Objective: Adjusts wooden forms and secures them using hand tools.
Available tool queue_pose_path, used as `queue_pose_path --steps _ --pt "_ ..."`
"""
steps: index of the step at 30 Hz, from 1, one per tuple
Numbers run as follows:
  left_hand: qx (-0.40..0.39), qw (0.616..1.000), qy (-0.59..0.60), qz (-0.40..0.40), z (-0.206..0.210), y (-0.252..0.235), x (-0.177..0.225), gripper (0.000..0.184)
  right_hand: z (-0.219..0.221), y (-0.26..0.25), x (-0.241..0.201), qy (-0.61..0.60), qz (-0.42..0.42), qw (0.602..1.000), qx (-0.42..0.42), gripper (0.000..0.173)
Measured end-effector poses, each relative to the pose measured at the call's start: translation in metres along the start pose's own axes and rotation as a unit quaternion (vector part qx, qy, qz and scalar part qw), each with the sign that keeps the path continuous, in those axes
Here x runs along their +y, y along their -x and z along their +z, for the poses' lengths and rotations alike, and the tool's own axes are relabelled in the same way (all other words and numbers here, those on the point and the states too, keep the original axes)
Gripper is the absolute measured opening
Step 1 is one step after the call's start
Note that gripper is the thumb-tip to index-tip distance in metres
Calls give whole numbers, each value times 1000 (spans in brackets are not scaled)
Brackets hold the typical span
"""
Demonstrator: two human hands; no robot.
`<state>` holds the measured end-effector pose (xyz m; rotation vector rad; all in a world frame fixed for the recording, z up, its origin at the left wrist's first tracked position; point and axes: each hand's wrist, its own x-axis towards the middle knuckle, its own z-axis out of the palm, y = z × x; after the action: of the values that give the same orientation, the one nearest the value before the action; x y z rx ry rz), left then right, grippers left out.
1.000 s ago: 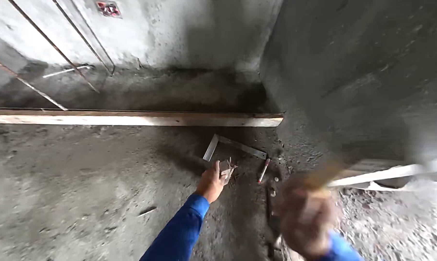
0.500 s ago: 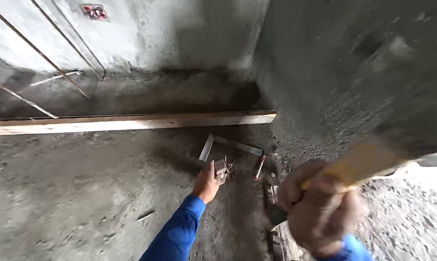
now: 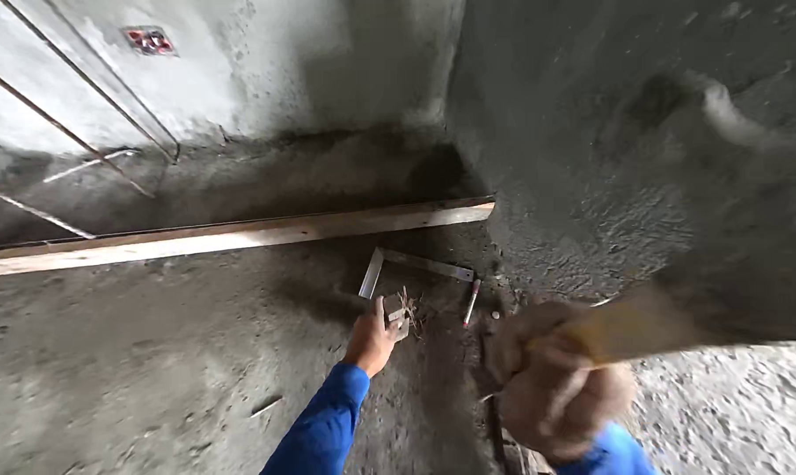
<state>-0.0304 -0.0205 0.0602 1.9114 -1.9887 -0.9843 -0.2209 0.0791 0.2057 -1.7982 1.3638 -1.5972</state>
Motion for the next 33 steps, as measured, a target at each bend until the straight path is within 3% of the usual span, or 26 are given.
queue_pose_path --steps 2,3,4,5,7,8,10,11,13,14,16,17,19,20,21,27,30,33 --pt "-10 1000 0 3 -2 3 -2 68 12 49 44 88 194 968 -135 39" --pt "-15 1000 -9 9 -2 6 -3 65 14 62 63 126 329 906 -236 41" --pt "-17 1000 -15 21 -3 9 -5 65 18 68 82 149 406 855 -286 43" --pt "-12 999 -15 28 -5 5 -4 67 20 63 91 162 436 832 -303 45" --pt "-5 1000 -14 13 -6 5 -1 69 16 45 77 176 399 848 -302 43" --pt "-10 1000 -14 2 -4 6 -1 70 11 37 59 175 343 883 -270 41" --pt "-8 1000 -9 1 -1 3 1 70 3 10 28 141 164 967 -137 40" --pt "1 1000 -5 3 0 1 -1 70 1 -6 14 104 80 988 -77 38" --pt "10 1000 -4 0 0 1 -4 70 1 -29 -5 17 -18 1000 -7 34" --pt "10 1000 -5 -1 -1 1 -3 70 5 -31 -5 2 -24 1000 -3 34" --pt "6 1000 -18 5 -4 1 -3 69 17 -11 20 59 72 993 -74 36" --pt "-5 1000 -28 8 -6 3 -2 69 22 4 42 109 187 961 -174 38" --pt "-30 998 -42 19 -5 13 -3 71 26 32 92 188 406 809 -381 46" --pt "-35 998 -43 24 -5 18 -3 73 27 50 113 204 454 762 -416 48" --pt "-21 999 -36 26 -6 16 -4 74 26 64 123 213 468 751 -415 49" --pt "21 999 19 20 -13 3 -14 73 -16 119 80 246 447 782 -359 47" --pt "50 978 197 48 -25 -6 -23 77 -33 150 93 291 413 771 -387 48" --pt "-15 902 430 33 -54 -7 1 67 -41 152 116 283 380 791 -386 52"
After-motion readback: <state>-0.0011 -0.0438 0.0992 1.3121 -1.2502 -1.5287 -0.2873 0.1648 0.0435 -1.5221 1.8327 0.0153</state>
